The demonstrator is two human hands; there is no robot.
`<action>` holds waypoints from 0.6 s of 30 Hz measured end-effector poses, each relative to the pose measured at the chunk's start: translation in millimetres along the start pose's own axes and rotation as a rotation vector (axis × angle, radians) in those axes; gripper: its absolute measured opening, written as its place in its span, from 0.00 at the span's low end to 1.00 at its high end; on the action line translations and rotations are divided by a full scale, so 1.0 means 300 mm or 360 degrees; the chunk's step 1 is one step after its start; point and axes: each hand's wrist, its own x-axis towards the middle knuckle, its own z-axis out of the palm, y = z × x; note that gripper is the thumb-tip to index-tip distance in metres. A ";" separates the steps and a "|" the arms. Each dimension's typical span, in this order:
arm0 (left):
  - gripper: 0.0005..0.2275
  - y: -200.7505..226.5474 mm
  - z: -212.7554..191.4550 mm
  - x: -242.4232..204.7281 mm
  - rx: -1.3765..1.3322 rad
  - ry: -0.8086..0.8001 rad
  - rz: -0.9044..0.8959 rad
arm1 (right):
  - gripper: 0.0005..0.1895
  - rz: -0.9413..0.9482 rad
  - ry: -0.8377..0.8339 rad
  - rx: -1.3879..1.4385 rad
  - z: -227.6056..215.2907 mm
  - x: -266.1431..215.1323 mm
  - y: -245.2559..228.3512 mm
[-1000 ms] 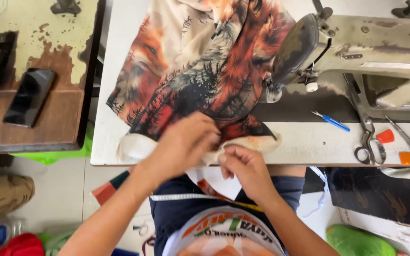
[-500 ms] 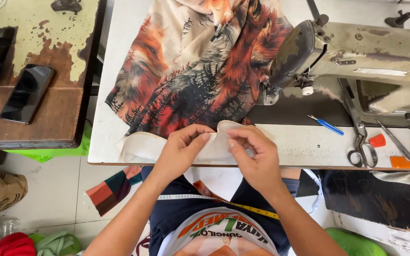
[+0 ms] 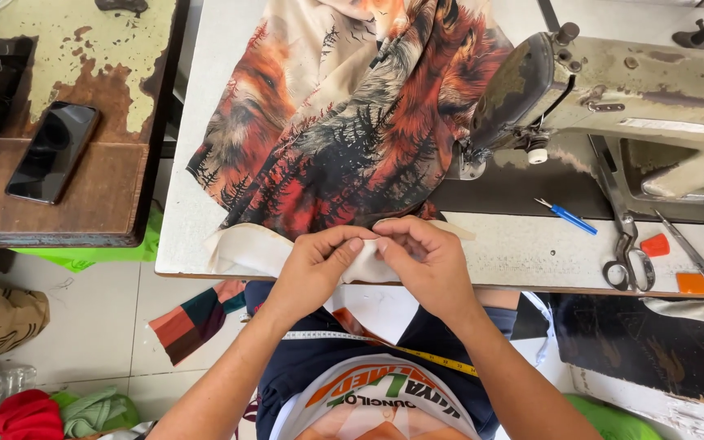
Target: A person measures a printed fabric garment with a tape measure and then performs detailed inspection and seam repair by hand at a sewing station.
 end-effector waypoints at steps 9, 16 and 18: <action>0.10 -0.034 0.021 0.004 -0.0066 0.0058 -0.0043 | 0.09 -0.0119 0.0131 -0.0213 0.018 0.011 -0.008; 0.10 -0.011 0.030 0.005 -0.0029 0.0092 -0.0066 | 0.09 -0.0294 0.0180 -0.0368 0.028 0.005 -0.019; 0.10 0.001 0.036 0.010 -0.0039 0.0107 -0.0060 | 0.08 -0.0295 0.0159 -0.0333 0.028 0.006 -0.034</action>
